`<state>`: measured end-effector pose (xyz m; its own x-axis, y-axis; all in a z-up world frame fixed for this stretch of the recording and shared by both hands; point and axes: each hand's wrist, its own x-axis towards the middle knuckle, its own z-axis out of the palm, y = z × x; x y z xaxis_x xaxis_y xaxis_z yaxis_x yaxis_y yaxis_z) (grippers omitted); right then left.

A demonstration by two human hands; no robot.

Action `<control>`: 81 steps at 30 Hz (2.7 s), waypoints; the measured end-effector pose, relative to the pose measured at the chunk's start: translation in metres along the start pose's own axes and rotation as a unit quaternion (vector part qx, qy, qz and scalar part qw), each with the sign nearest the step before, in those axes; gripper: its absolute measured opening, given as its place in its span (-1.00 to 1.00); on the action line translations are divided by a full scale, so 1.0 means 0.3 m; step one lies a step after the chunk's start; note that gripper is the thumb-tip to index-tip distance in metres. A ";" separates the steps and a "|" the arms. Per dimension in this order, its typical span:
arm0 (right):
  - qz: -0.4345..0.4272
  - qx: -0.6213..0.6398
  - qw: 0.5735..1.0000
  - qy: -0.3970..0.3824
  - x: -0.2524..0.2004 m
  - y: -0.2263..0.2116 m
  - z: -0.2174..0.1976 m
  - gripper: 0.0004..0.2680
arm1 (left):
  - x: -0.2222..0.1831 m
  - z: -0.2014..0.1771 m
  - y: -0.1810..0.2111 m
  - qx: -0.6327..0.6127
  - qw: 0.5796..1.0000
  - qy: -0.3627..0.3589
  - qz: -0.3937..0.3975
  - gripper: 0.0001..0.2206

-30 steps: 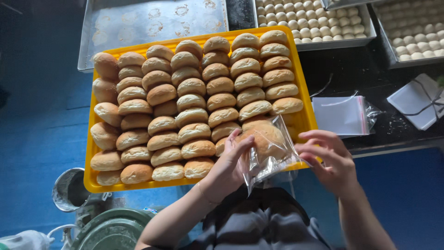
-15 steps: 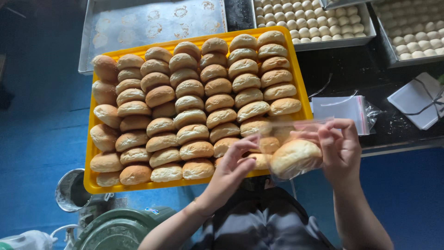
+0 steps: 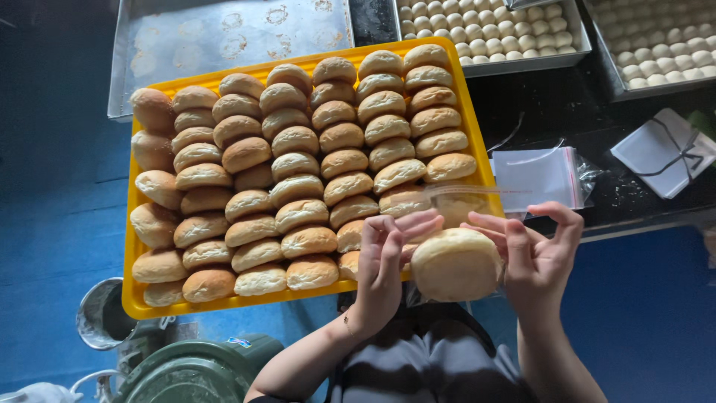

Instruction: The person picks up individual baked buns from a yellow tray and places each one into a clear plastic bag.

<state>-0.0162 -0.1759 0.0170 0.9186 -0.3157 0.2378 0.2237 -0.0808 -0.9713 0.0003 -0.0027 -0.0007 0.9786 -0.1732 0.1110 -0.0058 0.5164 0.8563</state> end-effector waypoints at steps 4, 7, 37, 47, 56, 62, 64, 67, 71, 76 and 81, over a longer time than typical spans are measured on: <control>-0.060 -0.066 0.996 0.029 -0.008 -0.009 0.012 -0.85 | 0.012 0.004 -0.005 -0.035 0.999 -0.032 0.022 -0.88; -0.056 -0.071 0.995 0.033 -0.017 -0.003 0.012 -0.86 | 0.024 -0.001 -0.009 -0.031 0.998 -0.036 0.029 -0.91; -0.463 -0.342 0.814 -0.076 0.119 -0.078 -0.044 -0.97 | -0.035 0.078 0.065 0.331 0.931 -0.118 0.098 -0.71; -0.146 -0.098 0.977 -0.120 0.305 0.042 -0.284 -0.88 | -0.034 0.086 0.026 0.443 0.861 -0.196 0.156 -0.71; 0.344 0.224 0.906 0.104 0.768 0.683 -0.553 -0.93 | 0.010 0.053 0.134 0.412 0.879 -0.096 0.221 -0.85; 0.267 -0.205 0.940 0.056 0.772 0.926 -0.538 -0.93 | -0.023 0.056 0.139 0.389 0.896 -0.054 0.209 -0.99; 0.088 -0.380 0.921 -0.008 0.763 0.976 -0.589 -0.93 | -0.026 0.057 0.128 0.368 0.906 -0.043 0.204 -0.98; -0.059 -0.638 0.763 -0.089 0.725 0.993 -0.661 -0.74 | -0.027 0.069 0.100 0.327 0.926 -0.020 0.189 -0.94; -0.018 -0.770 0.634 -0.061 0.679 0.948 -0.727 -0.40 | -0.018 0.085 0.078 0.286 0.948 0.016 0.138 -0.89; -0.157 -0.663 0.731 0.015 0.607 0.865 -0.766 -0.94 | -0.001 0.074 0.029 0.277 0.952 0.058 0.120 -0.92; -0.199 -0.467 0.861 -0.030 0.455 0.443 -0.554 -0.84 | 0.027 0.110 0.024 0.180 0.978 0.025 0.105 -0.92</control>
<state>0.0847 -0.3869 -0.0790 0.8516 -0.0405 0.5226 0.1900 -0.9053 -0.3798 0.0014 -0.0280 0.0229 0.9568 -0.0500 0.2862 -0.2705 0.2067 0.9403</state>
